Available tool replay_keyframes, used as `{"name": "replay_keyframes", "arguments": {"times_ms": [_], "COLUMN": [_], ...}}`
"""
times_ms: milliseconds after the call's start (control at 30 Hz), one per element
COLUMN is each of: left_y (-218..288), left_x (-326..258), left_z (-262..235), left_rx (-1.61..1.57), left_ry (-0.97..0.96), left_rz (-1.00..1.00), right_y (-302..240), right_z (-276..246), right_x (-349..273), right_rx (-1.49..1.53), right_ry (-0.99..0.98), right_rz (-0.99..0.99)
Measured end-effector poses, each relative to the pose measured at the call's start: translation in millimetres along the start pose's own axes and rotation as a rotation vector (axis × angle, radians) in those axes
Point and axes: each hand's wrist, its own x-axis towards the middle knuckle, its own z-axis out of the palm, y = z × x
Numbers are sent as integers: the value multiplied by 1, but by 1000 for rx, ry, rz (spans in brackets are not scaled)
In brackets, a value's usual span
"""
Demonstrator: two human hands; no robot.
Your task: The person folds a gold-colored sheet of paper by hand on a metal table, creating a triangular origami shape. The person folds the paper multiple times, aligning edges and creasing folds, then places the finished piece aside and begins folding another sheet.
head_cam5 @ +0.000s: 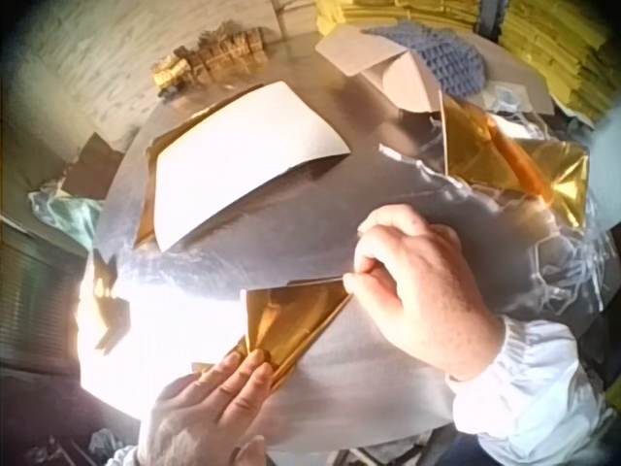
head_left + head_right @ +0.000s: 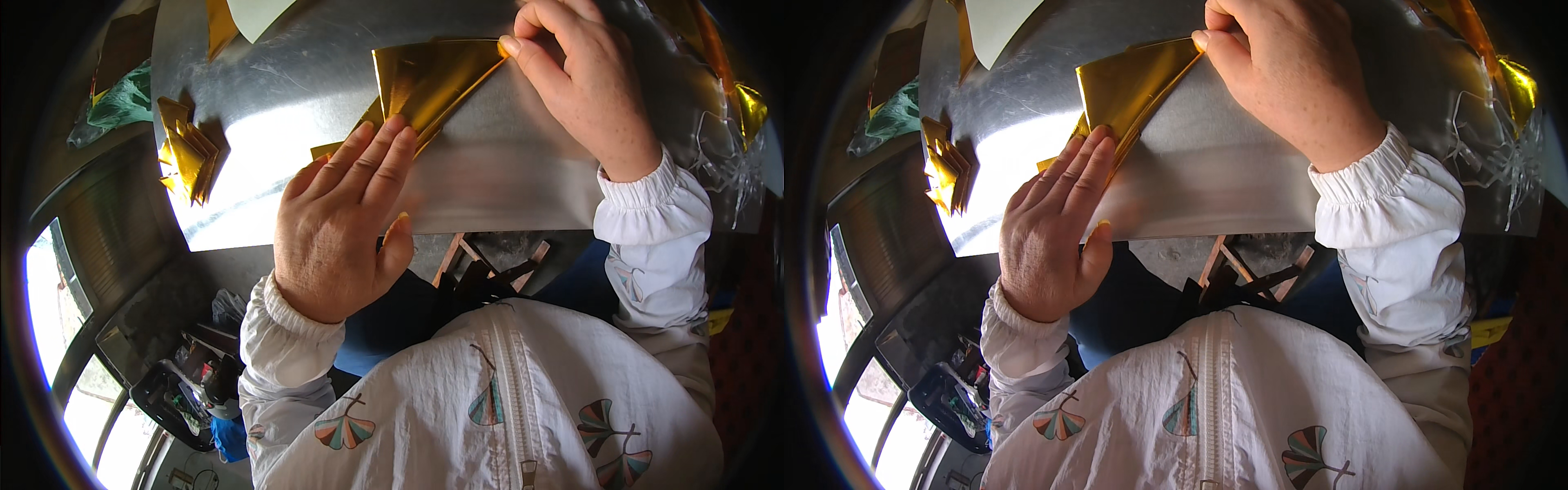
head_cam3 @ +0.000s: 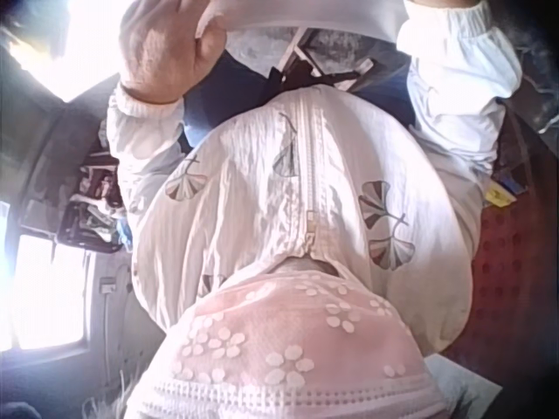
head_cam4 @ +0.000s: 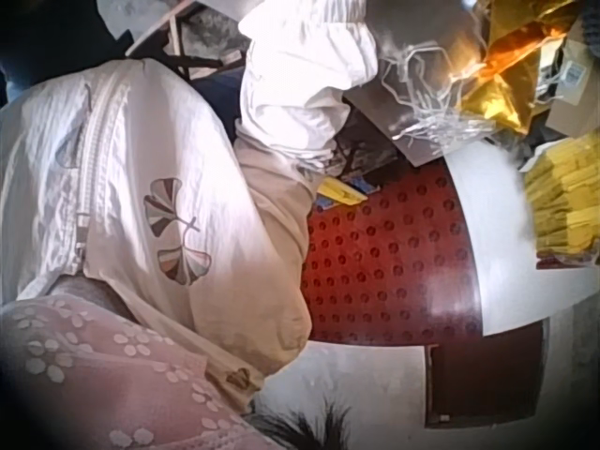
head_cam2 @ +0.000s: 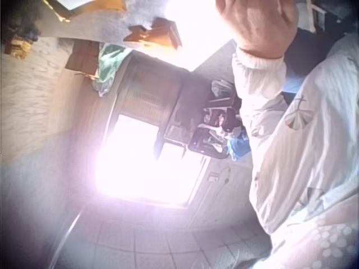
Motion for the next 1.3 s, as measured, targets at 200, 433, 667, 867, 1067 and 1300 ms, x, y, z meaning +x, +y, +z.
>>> {"name": "replay_keyframes", "arguments": {"times_ms": [200,433,667,867,1067,1300], "left_y": [4,12,28,11,8,2], "left_x": [0,2,0,18,19,13], "left_z": [0,-2,2,11,19,24], "left_rx": [30,77,124,-163,-184,-166], "left_ry": [-28,-60,-65,20,136,91], "left_rz": [-26,-64,-168,44,100,155], "right_y": [5,0,9,14,7,4], "right_z": [10,5,9,11,16,16], "right_x": [1,1,0,-1,1,-1], "right_rx": [28,4,152,78,41,79], "right_ry": [63,62,9,58,151,59], "right_rz": [-36,-28,60,17,-115,-138]}}
